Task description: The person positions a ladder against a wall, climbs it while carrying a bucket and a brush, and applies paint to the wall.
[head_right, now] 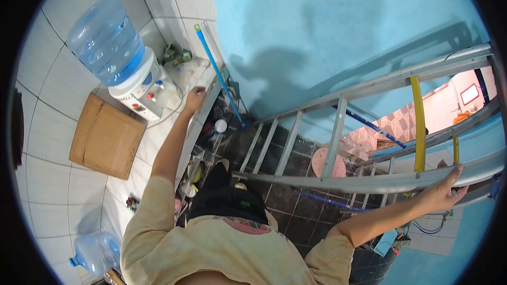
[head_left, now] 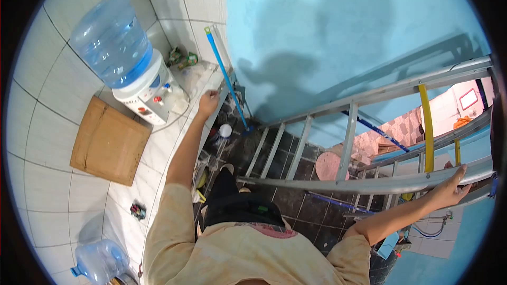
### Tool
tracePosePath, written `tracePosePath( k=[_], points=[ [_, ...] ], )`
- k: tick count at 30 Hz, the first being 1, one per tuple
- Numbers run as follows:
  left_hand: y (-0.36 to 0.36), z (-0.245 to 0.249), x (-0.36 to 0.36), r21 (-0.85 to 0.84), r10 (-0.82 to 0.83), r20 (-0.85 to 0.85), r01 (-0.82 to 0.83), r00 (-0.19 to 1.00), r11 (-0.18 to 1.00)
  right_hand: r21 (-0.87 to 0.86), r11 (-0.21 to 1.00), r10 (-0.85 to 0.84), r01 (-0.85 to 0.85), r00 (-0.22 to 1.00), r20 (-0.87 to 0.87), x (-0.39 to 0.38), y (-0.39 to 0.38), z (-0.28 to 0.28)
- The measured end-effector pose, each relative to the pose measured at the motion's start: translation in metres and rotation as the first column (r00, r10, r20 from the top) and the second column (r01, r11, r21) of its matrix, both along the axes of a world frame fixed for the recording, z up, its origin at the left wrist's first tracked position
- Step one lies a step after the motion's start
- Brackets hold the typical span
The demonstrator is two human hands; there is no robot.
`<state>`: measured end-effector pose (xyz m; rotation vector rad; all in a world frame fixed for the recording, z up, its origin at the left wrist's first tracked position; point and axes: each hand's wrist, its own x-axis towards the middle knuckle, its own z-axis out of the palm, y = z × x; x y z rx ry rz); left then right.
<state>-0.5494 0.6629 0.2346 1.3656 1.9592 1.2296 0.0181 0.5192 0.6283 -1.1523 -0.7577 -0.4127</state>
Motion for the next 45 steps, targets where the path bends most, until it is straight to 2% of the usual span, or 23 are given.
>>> tracePosePath(
  k=[1,6,7,9,10,13,14,15,17,19,21,23,27,29,31,33,36,38,39,40,42,44,45],
  points=[
    [0.036,0.003,-0.016,0.044,0.019,-0.057,-0.016,0.998,0.999,0.016,1.000,-0.008,0.008,1.000,-0.001,0.001,0.000,0.000],
    [0.172,0.045,-0.054,0.021,0.169,0.005,-0.169,0.986,0.985,-0.059,0.997,-0.044,0.046,0.998,0.046,0.006,-0.005,-0.003],
    [0.192,0.037,-0.061,0.028,0.157,0.012,-0.157,0.988,0.987,-0.088,0.994,-0.058,0.062,0.997,0.047,0.005,-0.007,-0.002],
    [0.235,0.023,-0.073,-0.004,0.209,0.198,-0.213,0.958,0.977,-0.091,0.992,-0.079,0.087,0.993,0.088,0.007,-0.009,-0.002],
    [0.247,0.018,-0.072,-0.006,0.292,0.185,-0.296,0.938,0.955,-0.115,0.989,-0.086,0.094,0.994,0.070,0.008,-0.011,-0.002],
    [0.277,-0.021,-0.084,-0.013,0.330,0.294,-0.342,0.897,0.940,-0.144,0.986,-0.077,0.080,0.997,0.030,0.021,-0.013,-0.004],
    [0.272,-0.022,-0.083,-0.039,0.276,0.228,-0.275,0.934,0.961,-0.160,0.985,-0.067,0.066,0.998,-0.005,0.024,-0.015,-0.003],
    [0.264,-0.021,-0.079,-0.052,0.282,0.233,-0.277,0.931,0.959,-0.170,0.983,-0.064,0.064,0.998,0.004,0.024,-0.015,-0.003],
    [0.237,-0.011,-0.061,0.119,0.059,0.028,-0.062,0.998,0.991,-0.198,0.973,-0.117,0.115,0.993,0.001,0.026,-0.017,-0.002],
    [0.183,0.008,-0.027,0.283,-0.050,0.046,0.035,0.998,0.958,-0.198,0.977,-0.086,0.083,0.996,-0.007,0.021,-0.016,-0.002],
    [0.116,0.025,0.001,0.221,-0.123,0.011,0.118,0.992,0.968,-0.185,0.973,-0.140,0.136,0.990,-0.009,0.006,-0.011,0.001],
    [0.052,0.034,0.028,0.393,-0.184,0.031,0.157,0.983,0.906,-0.175,0.980,-0.089,0.094,0.995,0.035,0.013,-0.010,-0.002],
    [-0.037,0.044,0.067,0.333,-0.149,0.083,0.113,0.985,0.936,-0.159,0.980,-0.114,0.117,0.993,0.028,-0.015,-0.006,0.003],
    [-0.063,0.062,0.074,0.528,0.062,-0.021,-0.041,0.998,0.848,-0.152,0.982,-0.107,0.112,0.993,0.042,-0.018,-0.001,0.004],
    [-0.094,0.100,0.072,0.589,0.154,0.072,-0.166,0.986,0.791,-0.112,0.990,-0.084,0.083,0.996,-0.001,-0.016,-0.003,0.004],
    [-0.112,0.149,0.074,0.814,0.079,0.249,-0.253,0.965,0.523,-0.185,0.979,0.092,-0.089,0.996,0.009,0.014,-0.012,0.005],
    [-0.161,0.205,0.081,0.832,0.079,0.269,-0.273,0.960,0.482,-0.099,0.968,0.236,-0.231,0.971,0.045,0.029,-0.010,0.004],
    [-0.201,0.235,0.088,0.865,0.129,0.261,-0.291,0.957,0.410,-0.093,0.976,0.195,-0.195,0.981,-0.011,0.034,-0.007,0.002],
    [-0.228,0.252,0.090,0.850,0.129,0.255,-0.286,0.958,0.442,-0.087,0.975,0.202,-0.203,0.979,-0.018,0.040,-0.004,0.002],
    [-0.248,0.265,0.089,0.863,0.171,0.240,-0.290,0.956,0.413,-0.082,0.974,0.209,-0.210,0.978,-0.025,0.045,-0.001,0.001],
    [-0.293,0.285,0.088,0.870,0.265,0.223,-0.314,0.938,0.380,-0.062,0.987,0.154,-0.149,0.985,0.073,0.055,0.004,-0.003],
    [-0.340,0.300,0.093,0.877,0.204,0.189,-0.259,0.960,0.405,-0.005,0.999,0.041,-0.041,0.979,0.200,0.076,0.009,-0.013],
    [-0.359,0.300,0.095,0.872,0.253,0.185,-0.277,0.950,0.402,0.021,0.999,0.029,-0.035,0.974,0.227,0.065,0.013,-0.022]
  ],
)
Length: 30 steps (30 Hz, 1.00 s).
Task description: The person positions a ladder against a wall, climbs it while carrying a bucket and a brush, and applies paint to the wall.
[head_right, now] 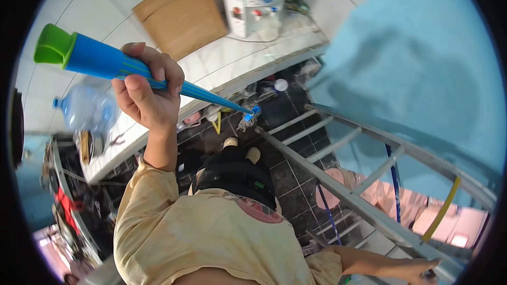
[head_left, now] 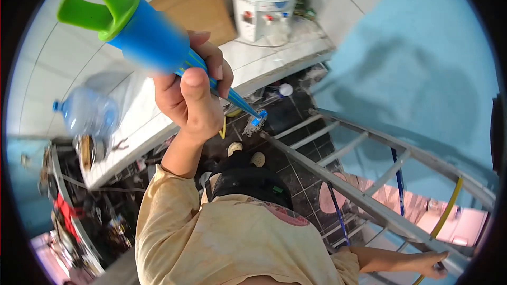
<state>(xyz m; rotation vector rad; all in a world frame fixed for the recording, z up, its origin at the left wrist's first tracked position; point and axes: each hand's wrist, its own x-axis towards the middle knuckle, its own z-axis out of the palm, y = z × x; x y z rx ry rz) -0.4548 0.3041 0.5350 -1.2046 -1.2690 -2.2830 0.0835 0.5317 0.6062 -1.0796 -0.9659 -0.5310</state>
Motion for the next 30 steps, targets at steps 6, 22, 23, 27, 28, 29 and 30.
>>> tracePosePath(
  k=[6,22,23,27,28,29,30],
  points=[
    [-0.099,-0.010,0.009,-0.064,-0.048,0.092,0.055,0.995,0.996,0.181,0.863,0.395,-0.472,0.854,0.339,-0.185,-0.041,-0.041],
    [-0.382,-0.099,-0.051,-0.121,0.306,0.190,-0.287,0.933,0.950,-0.888,-0.459,0.357,0.018,-0.912,-0.203,-0.571,-0.467,-0.112],
    [-0.390,-0.100,-0.057,-0.111,0.426,0.177,-0.412,0.887,0.904,-0.839,-0.528,0.290,0.132,-0.900,-0.324,-0.582,-0.485,-0.117],
    [-0.433,-0.115,-0.097,-0.115,0.615,0.045,-0.608,0.787,0.786,-0.786,-0.608,0.226,0.111,-0.925,-0.305,-0.594,-0.520,-0.135],
    [-0.443,-0.126,-0.113,-0.075,0.584,0.115,-0.579,0.804,0.812,-0.803,-0.593,0.227,0.061,-0.944,-0.240,-0.594,-0.523,-0.138],
    [-0.453,-0.138,-0.124,-0.077,0.569,0.154,-0.564,0.808,0.822,-0.820,-0.563,0.232,0.102,-0.933,-0.276,-0.593,-0.516,-0.140],
    [-0.463,-0.149,-0.138,-0.079,0.549,0.191,-0.545,0.814,0.835,-0.809,-0.575,0.245,0.125,-0.917,-0.315,-0.593,-0.506,-0.146]
  ],
)
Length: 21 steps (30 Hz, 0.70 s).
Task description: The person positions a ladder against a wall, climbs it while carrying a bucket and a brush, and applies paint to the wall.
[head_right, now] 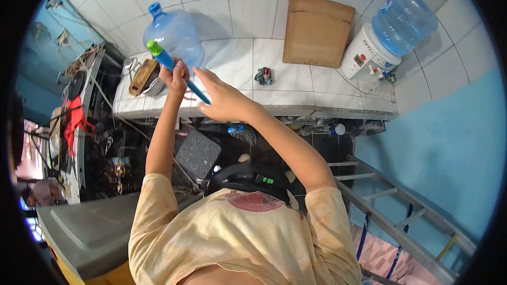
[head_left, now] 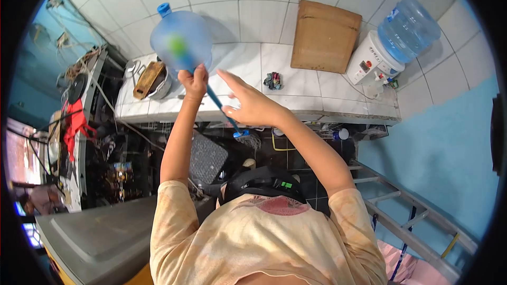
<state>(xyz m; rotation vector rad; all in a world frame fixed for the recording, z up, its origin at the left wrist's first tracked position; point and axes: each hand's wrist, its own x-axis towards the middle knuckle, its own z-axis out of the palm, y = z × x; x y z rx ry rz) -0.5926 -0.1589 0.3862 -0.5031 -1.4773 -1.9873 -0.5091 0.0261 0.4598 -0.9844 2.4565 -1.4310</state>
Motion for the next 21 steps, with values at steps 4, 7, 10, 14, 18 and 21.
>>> tracePosePath(
  k=[4,7,10,14,18,21],
  points=[
    [-0.024,-0.025,-0.035,-0.128,0.011,0.088,0.000,0.996,0.992,0.060,0.968,-0.250,0.243,0.936,0.247,0.013,0.071,-0.055],
    [-0.022,-0.027,-0.044,-0.146,-0.064,0.182,0.091,0.981,0.985,0.152,0.841,-0.535,0.519,0.756,0.378,0.054,0.131,-0.109],
    [-0.032,-0.077,-0.056,-0.302,0.028,0.151,0.019,0.988,0.953,0.219,0.686,-0.714,0.694,0.585,0.384,0.117,0.183,-0.171],
    [-0.054,-0.096,-0.060,-0.421,0.227,0.209,-0.122,0.951,0.899,0.289,0.472,-0.859,0.833,0.360,0.365,0.222,0.221,-0.245],
    [-0.074,-0.184,-0.034,-0.488,0.276,0.529,0.022,0.802,0.873,0.466,0.248,-0.911,0.850,0.041,0.410,0.300,0.229,-0.306],
    [-0.068,-0.221,-0.012,-0.315,0.216,0.559,-0.035,0.801,0.948,0.495,0.172,-0.864,0.852,-0.110,0.491,0.320,0.211,-0.311]
  ],
)
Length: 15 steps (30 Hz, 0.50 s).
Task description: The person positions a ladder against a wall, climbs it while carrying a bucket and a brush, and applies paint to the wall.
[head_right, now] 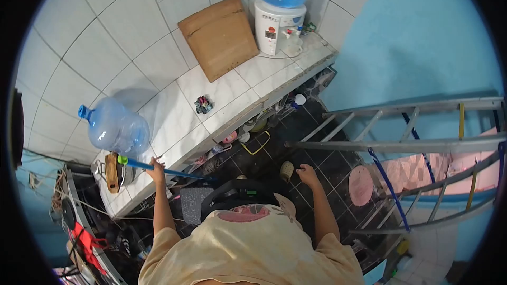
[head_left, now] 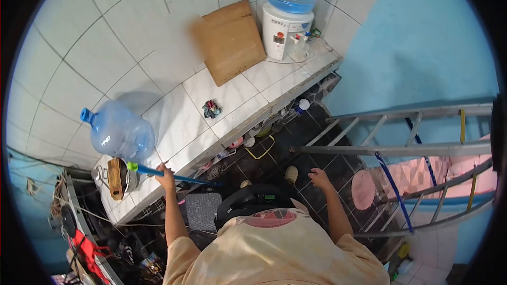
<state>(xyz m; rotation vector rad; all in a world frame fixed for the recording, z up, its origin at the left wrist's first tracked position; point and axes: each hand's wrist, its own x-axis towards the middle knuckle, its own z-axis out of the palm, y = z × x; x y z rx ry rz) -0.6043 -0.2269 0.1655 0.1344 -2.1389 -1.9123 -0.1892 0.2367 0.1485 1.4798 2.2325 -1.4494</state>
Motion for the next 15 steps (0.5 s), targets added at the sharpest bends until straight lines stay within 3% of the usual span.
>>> tracePosePath(
  k=[1,3,4,6,9,11,13,15],
  points=[
    [-0.004,0.011,0.007,-0.044,-0.041,0.000,0.041,0.999,0.998,-0.005,1.000,-0.017,0.017,1.000,-0.001,0.003,-0.004,-0.001],
    [-0.023,0.021,0.004,-0.099,-0.001,0.020,0.003,1.000,0.995,0.100,0.978,0.177,-0.184,0.981,0.075,-0.004,-0.011,0.000],
    [-0.041,0.023,-0.005,-0.079,0.014,-0.048,-0.018,0.999,0.997,0.098,0.980,0.167,-0.174,0.983,0.069,-0.012,-0.014,0.008],
    [-0.081,0.033,-0.017,-0.090,0.051,-0.104,-0.061,0.993,0.994,0.129,0.931,0.331,-0.340,0.940,0.087,-0.030,-0.016,0.028],
    [-0.114,0.074,-0.017,-0.172,0.118,-0.084,-0.131,0.989,0.976,0.185,0.922,0.339,-0.340,0.940,0.036,-0.055,-0.010,0.023],
    [-0.129,0.064,-0.024,-0.180,0.107,-0.077,-0.120,0.991,0.976,0.193,0.917,0.354,-0.350,0.935,0.017,-0.076,-0.012,0.034],
    [-0.130,0.038,-0.030,-0.318,0.034,-0.047,-0.047,0.998,0.947,0.205,0.905,0.387,-0.373,0.922,-0.033,-0.089,-0.016,0.037],
    [-0.107,0.007,-0.025,-0.326,0.059,0.056,-0.038,0.997,0.945,0.200,0.896,0.413,-0.395,0.909,-0.053,-0.098,-0.022,0.034]
  ],
)
